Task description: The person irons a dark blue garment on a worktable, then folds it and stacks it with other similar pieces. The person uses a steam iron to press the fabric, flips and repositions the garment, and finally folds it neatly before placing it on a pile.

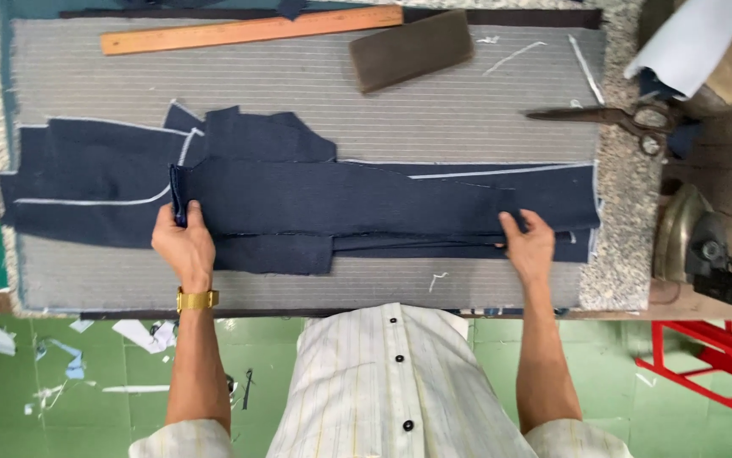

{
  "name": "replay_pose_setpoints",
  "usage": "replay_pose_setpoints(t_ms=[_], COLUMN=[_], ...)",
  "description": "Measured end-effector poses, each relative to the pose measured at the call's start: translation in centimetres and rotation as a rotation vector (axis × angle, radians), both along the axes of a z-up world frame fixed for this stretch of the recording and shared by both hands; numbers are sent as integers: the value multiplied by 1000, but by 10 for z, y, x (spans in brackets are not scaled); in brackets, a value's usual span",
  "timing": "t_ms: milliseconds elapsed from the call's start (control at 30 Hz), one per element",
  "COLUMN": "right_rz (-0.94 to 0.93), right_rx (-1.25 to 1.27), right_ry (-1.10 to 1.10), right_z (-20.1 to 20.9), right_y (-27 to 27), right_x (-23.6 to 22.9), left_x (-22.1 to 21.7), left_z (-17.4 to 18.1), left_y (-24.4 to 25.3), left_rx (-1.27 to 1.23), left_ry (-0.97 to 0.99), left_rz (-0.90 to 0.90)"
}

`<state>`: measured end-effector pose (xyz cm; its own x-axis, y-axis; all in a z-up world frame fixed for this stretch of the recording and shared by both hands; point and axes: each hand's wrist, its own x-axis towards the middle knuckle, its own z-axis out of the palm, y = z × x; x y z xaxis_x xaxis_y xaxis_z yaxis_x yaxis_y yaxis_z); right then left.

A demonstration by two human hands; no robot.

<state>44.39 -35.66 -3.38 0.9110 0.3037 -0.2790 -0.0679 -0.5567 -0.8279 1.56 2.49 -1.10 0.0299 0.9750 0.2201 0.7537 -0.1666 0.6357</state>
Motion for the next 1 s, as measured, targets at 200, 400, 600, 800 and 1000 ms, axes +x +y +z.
replay_pose_setpoints(t_ms=[200,400,600,800,1000], right_rz=[-40,-39,-34,-38,-7], right_rx=[74,140,129,45,24], right_ry=[146,177,177,181,146], right_z=[-2,-19,1,-10,15], right_y=[-5,-11,-6,-15,1], right_x=[10,16,10,11,6], left_x=[106,222,280,233,158], left_z=[55,70,59,54,36], left_y=[-55,-143,-224,-185,-120], left_rx=[35,-96,-341,-167,-203], left_ry=[-4,-146,-230,-17,213], left_rz=[-190,-549,-926,-914,-550])
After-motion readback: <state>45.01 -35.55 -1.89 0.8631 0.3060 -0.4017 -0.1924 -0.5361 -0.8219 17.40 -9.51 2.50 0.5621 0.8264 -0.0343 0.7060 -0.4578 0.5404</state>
